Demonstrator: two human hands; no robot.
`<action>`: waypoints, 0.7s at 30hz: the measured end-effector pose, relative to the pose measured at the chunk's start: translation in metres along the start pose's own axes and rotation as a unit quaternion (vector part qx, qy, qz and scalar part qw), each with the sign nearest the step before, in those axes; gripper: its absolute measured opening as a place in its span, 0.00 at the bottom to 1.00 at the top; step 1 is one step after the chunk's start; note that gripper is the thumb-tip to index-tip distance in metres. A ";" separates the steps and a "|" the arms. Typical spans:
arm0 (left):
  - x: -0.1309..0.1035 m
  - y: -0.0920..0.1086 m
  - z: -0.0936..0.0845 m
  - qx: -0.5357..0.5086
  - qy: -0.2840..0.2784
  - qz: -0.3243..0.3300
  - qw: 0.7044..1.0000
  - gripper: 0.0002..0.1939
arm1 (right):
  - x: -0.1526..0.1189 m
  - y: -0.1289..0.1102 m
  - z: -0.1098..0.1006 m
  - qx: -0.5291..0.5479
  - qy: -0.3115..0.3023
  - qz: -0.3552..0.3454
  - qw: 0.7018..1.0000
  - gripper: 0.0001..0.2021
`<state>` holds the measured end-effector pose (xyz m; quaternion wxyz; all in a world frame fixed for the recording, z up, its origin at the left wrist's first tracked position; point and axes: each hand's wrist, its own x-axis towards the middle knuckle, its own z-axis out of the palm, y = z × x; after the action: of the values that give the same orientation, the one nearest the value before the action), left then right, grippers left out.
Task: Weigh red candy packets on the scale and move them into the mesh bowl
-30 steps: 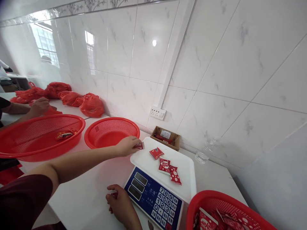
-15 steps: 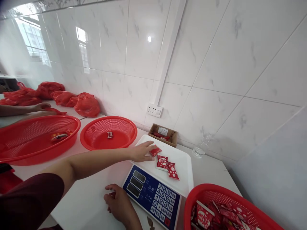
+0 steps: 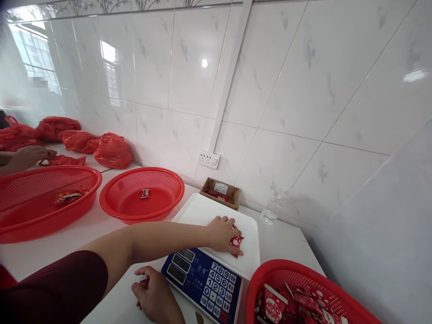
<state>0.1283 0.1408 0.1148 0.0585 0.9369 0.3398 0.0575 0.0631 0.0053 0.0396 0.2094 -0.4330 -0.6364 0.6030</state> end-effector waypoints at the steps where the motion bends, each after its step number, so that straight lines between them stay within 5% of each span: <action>1: -0.001 -0.002 0.000 0.002 0.013 0.011 1.000 0.33 | 0.000 0.000 0.000 -0.001 0.000 -0.002 1.000 0.17; 11: -0.027 -0.025 -0.018 -0.063 0.082 -0.019 0.994 0.17 | 0.006 0.014 0.001 0.025 0.005 0.003 1.000 0.18; 21: -0.143 -0.119 -0.072 -0.044 0.165 -0.216 0.961 0.27 | 0.011 0.022 0.007 0.043 0.009 0.019 0.999 0.19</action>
<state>-0.0658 0.1444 0.1584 0.0543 0.8154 0.5360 0.2120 0.0579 0.0077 0.0147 0.2221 -0.4414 -0.5991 0.6300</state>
